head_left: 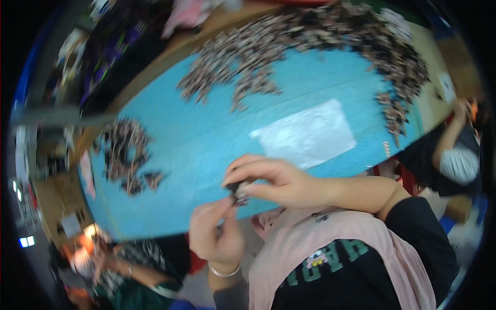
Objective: The person applies glue to toy figurine bodies using a squeeze bottle. The person then fits parts onto the figurine bodies by hand to assemble the figurines.
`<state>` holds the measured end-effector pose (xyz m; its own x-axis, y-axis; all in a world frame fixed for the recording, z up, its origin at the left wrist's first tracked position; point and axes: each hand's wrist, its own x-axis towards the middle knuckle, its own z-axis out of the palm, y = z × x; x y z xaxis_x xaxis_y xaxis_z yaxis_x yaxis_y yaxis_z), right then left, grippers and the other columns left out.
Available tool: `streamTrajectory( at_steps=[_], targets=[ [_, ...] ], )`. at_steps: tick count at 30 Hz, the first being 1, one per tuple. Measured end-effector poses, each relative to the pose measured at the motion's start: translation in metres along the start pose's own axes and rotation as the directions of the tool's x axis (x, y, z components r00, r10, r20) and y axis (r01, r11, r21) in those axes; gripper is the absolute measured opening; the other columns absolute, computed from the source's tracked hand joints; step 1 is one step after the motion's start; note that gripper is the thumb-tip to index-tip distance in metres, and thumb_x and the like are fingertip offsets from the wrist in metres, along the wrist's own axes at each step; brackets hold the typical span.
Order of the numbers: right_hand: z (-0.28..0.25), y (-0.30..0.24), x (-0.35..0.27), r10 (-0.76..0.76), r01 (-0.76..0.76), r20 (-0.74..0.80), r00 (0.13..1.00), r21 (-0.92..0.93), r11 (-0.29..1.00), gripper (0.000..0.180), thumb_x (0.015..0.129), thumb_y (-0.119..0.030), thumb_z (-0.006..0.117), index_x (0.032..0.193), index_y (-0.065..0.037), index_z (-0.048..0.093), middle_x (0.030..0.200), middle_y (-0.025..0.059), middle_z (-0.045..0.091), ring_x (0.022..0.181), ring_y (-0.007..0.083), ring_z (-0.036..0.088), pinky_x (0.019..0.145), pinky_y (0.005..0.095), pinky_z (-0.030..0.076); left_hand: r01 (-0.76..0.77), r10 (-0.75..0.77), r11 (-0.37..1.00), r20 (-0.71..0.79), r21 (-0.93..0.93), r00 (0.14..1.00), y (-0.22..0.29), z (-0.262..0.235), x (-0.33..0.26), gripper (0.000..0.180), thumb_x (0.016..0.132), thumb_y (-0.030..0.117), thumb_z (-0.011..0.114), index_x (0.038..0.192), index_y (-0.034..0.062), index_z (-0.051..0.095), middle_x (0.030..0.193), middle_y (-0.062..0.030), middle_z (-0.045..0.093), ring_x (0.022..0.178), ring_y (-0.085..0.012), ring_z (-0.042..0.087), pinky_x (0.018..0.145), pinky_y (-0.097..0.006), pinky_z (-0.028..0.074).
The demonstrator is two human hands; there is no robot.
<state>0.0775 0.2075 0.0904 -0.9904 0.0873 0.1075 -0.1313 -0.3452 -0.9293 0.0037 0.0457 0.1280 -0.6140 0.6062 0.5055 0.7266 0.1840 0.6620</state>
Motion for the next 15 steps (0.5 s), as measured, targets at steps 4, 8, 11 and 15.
streamTrajectory(
  at_steps=[4,8,11,15],
  targets=[
    [0.006,0.021,-0.002,0.118,-0.118,-0.160,0.980,0.007,0.993,0.036,0.093,-0.010,0.054,0.128,-0.004,0.053,0.135,0.0115,0.045,0.116,0.0231,0.051,0.096,0.0373,0.043,0.341,-0.337,0.940,-0.116,0.017,0.934,-0.056,-0.020,0.001,0.008,0.091,-0.001,0.056,0.098,-0.0043,0.060,0.088,-0.0077,0.062,0.080,-0.0145,0.059,0.069,-0.026,0.048],
    [-0.019,0.017,-0.026,0.173,-0.184,-0.132,0.976,-0.074,0.980,0.029,0.090,-0.010,0.054,0.119,-0.003,0.057,0.123,0.0120,0.055,0.099,0.0205,0.060,0.087,0.0343,0.048,0.358,-0.305,0.919,-0.277,0.166,0.911,-0.130,-0.068,0.037,0.015,0.096,0.012,0.055,0.099,-0.0020,0.060,0.090,-0.0075,0.062,0.077,-0.0116,0.059,0.069,-0.025,0.051],
    [-0.040,0.010,-0.053,0.182,-0.208,-0.166,0.969,-0.156,0.965,0.023,0.089,-0.007,0.054,0.112,-0.002,0.059,0.112,0.0103,0.061,0.096,0.0198,0.060,0.084,0.0337,0.049,0.436,-0.311,0.862,-0.407,0.259,0.859,-0.183,-0.103,0.062,0.021,0.096,0.018,0.055,0.102,-0.0024,0.060,0.092,-0.0087,0.063,0.075,-0.0126,0.060,0.067,-0.026,0.052],
    [-0.068,-0.014,-0.093,0.079,-0.181,-0.299,0.951,-0.330,0.927,0.020,0.091,-0.004,0.051,0.108,0.000,0.061,0.107,0.0116,0.061,0.098,0.0196,0.058,0.086,0.0333,0.046,0.537,-0.498,0.841,-0.473,-0.061,0.727,-0.268,-0.143,0.064,0.028,0.095,0.019,0.056,0.111,-0.0043,0.058,0.098,-0.0123,0.064,0.073,-0.0172,0.062,0.066,-0.029,0.054]
  ],
)
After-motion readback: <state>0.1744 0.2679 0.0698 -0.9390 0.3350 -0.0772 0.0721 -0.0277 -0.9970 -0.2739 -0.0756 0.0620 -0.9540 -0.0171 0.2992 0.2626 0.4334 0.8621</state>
